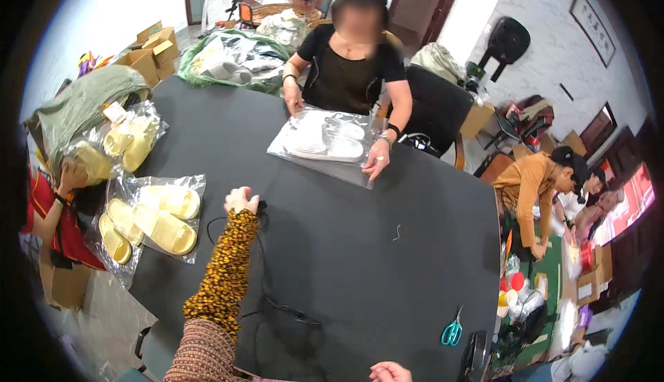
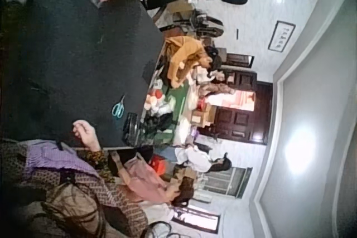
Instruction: The recorder trims excess material from rubber slippers using scissors in a manufacturing workshop.
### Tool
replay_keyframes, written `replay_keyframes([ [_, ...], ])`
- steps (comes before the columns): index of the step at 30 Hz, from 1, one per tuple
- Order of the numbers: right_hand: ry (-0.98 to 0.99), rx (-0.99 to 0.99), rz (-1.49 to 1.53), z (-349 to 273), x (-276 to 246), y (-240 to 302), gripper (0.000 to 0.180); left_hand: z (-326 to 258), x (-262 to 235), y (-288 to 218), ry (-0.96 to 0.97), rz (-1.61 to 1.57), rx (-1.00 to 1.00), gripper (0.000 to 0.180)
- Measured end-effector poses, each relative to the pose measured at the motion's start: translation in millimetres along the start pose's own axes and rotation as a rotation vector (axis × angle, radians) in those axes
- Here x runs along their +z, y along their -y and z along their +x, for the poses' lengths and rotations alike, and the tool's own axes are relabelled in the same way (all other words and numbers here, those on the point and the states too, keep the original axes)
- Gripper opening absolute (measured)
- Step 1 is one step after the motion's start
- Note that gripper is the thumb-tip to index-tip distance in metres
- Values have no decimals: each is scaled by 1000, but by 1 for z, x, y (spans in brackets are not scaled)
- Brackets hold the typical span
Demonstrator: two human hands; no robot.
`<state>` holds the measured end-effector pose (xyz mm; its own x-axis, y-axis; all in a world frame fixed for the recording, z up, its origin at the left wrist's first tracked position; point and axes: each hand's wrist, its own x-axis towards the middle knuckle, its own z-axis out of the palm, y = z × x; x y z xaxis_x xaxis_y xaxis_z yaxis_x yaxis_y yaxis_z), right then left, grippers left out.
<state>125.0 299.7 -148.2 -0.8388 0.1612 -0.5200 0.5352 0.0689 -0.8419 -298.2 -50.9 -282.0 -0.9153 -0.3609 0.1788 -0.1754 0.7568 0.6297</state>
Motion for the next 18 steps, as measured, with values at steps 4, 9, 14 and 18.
replay_keyframes([
  [4, -84, 17, 35, 6, -24, -1, 13, 2, -39, -15, 429, 546, 9, 63],
  [9, -61, 56, 0, 22, -21, 22, 15, 13, -28, 20, 422, 432, -103, 53],
  [14, -53, 53, 58, 20, -24, 21, 14, 17, -10, 36, 271, 234, 118, 45],
  [18, -43, 6, 3, 22, -24, 26, 13, 27, -22, 23, 85, 75, 385, 47],
])
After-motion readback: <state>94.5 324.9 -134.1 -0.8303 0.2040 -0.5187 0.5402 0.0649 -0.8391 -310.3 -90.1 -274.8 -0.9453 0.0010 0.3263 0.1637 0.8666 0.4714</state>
